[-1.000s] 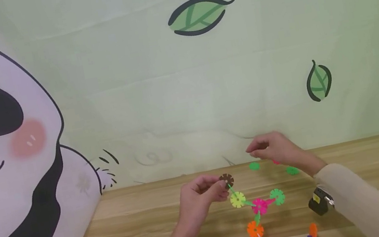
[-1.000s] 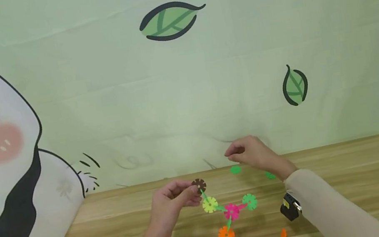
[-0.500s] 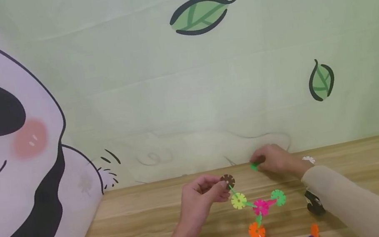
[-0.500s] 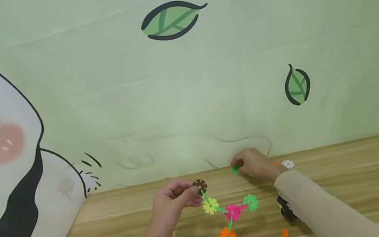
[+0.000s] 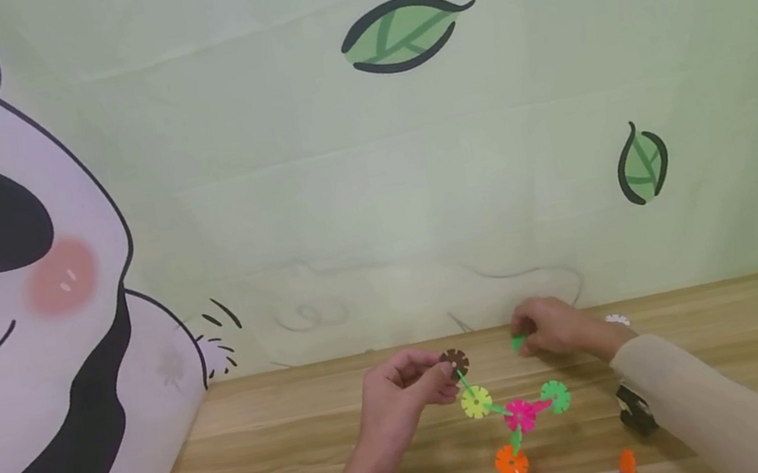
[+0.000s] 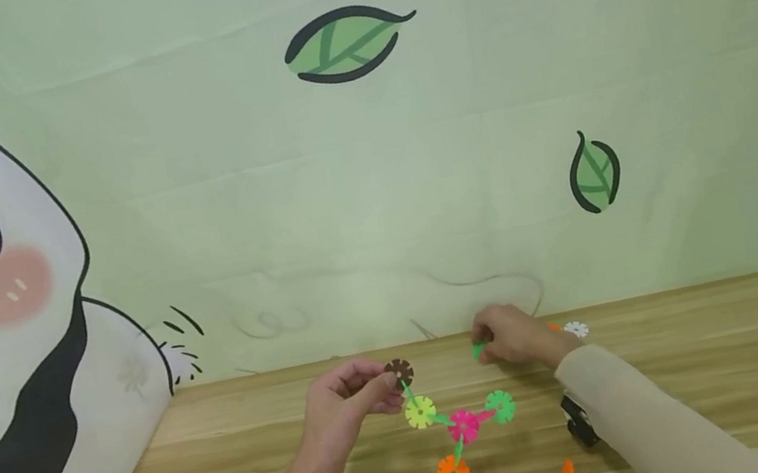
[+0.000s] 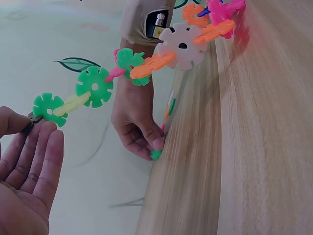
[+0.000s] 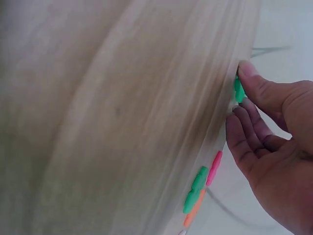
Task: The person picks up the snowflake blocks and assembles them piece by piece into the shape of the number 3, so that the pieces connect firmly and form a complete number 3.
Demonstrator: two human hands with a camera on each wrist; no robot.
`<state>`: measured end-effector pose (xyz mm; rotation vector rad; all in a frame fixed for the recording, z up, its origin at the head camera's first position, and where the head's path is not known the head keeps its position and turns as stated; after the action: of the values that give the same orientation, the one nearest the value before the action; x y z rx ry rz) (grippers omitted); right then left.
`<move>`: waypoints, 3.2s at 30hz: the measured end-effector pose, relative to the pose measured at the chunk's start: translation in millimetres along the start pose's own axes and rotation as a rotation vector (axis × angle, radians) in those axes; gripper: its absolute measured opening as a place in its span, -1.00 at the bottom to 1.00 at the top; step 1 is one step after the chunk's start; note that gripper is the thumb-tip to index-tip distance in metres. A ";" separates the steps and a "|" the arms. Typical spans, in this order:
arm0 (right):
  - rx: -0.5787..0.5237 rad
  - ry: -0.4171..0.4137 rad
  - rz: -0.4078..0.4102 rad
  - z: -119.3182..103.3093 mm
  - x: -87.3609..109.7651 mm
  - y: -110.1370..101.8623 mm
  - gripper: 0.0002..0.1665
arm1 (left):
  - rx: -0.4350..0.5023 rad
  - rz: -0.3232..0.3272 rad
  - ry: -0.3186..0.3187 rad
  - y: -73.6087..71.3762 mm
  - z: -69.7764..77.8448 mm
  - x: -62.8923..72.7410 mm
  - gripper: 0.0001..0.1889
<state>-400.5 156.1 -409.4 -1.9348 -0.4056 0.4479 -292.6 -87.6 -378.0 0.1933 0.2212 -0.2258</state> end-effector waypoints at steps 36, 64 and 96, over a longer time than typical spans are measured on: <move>-0.709 -0.172 0.276 -99.7 45.5 -44.4 -0.90 | 0.005 -0.041 -0.006 3.9 -4.7 -2.2 -0.78; -0.704 -0.245 0.277 -101.7 44.9 -33.4 -0.84 | -0.024 -0.070 -0.020 5.7 -5.0 -0.8 -0.79; -0.611 -0.248 0.222 -107.0 46.5 -36.7 -0.81 | -0.048 -0.053 -0.010 4.7 -3.0 0.3 -0.79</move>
<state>-311.0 107.3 -341.7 -2.5411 -0.5333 0.7813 -291.8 -82.5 -380.1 0.1390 0.2222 -0.2742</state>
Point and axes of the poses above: each hand's wrist, its own x-axis away from the middle knuckle, its own y-axis out of the palm, z = x × y, the point moved 5 cm from there along -x, towards the middle knuckle, and after that the axes turned 7 degrees about x, right-handed, at the moved point
